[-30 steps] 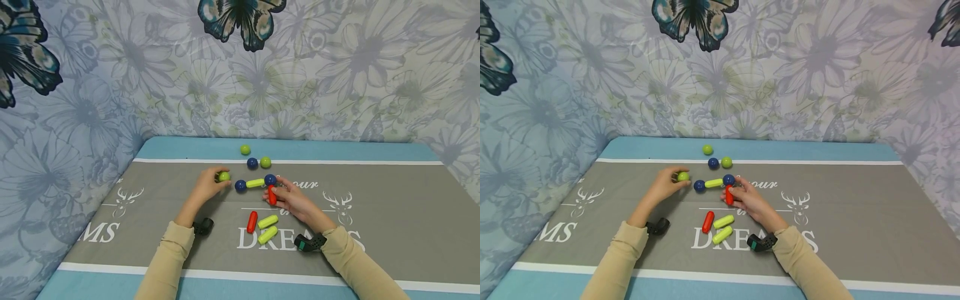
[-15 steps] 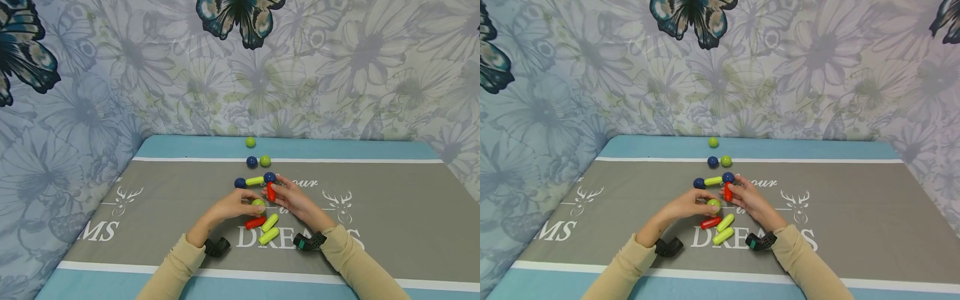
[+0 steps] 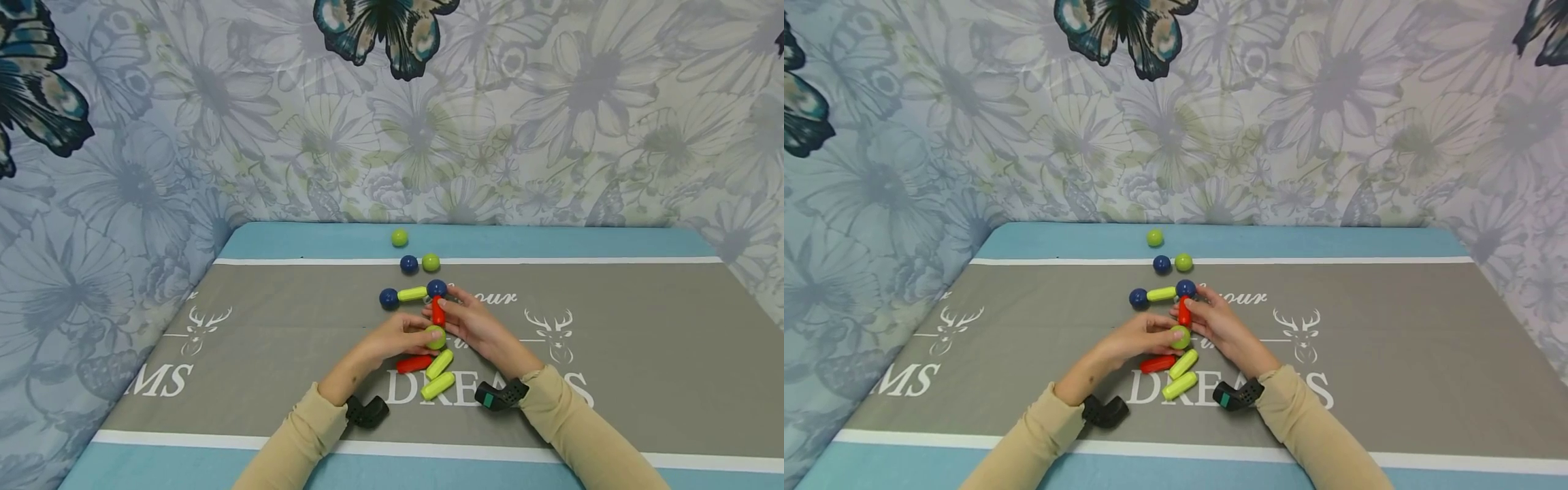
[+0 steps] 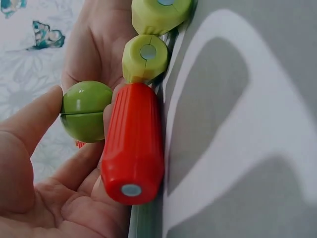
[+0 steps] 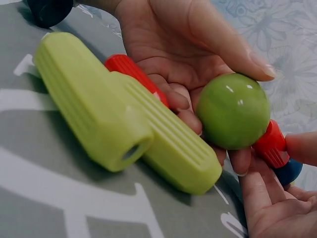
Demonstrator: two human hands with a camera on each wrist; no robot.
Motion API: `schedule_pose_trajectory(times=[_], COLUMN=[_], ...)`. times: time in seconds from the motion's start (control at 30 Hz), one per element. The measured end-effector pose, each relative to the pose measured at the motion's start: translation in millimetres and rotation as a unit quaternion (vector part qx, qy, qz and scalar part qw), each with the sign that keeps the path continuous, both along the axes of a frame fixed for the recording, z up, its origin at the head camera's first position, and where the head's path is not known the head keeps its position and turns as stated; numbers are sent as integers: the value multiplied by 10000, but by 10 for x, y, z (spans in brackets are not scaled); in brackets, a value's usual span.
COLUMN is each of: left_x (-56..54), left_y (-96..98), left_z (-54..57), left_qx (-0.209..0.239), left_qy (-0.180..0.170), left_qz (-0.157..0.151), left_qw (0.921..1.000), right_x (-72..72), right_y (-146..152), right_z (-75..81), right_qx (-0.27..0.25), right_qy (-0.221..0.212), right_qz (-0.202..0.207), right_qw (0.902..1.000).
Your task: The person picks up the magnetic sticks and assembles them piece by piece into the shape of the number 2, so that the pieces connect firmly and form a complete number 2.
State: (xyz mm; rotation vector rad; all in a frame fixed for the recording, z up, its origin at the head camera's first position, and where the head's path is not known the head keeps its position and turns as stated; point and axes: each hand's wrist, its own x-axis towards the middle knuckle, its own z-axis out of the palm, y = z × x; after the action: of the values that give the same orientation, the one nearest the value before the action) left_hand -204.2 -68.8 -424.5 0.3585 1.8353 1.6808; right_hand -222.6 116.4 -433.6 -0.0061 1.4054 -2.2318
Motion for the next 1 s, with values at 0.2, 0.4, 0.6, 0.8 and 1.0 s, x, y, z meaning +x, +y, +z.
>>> schedule_pose_trajectory(times=[0.2, 0.4, 0.6, 0.8, 1.0], left_x=[2, 10, 8, 9, 13], left_y=[0, -5, -16, -22, -21], left_z=[-12, -17, -33, -52, -66], left_qx=[48, 259, 314, 368, 3], left_qy=[-261, -454, -545, -462, 58], left_qz=[74, 227, 384, 278, 223], left_qw=[9996, 9984, 9973, 9979, 9997], right_x=[3, 7, 8, 30, 81], right_y=[-9, -1, -4, -26, -91], right_z=[-14, -27, -21, -12, -23], right_qx=[78, 127, 268, 368, 862], right_qy=[123, 196, 338, 301, 625], right_qz=[45, 93, 115, 39, 251], right_qw=[9999, 9997, 9990, 9989, 9940])
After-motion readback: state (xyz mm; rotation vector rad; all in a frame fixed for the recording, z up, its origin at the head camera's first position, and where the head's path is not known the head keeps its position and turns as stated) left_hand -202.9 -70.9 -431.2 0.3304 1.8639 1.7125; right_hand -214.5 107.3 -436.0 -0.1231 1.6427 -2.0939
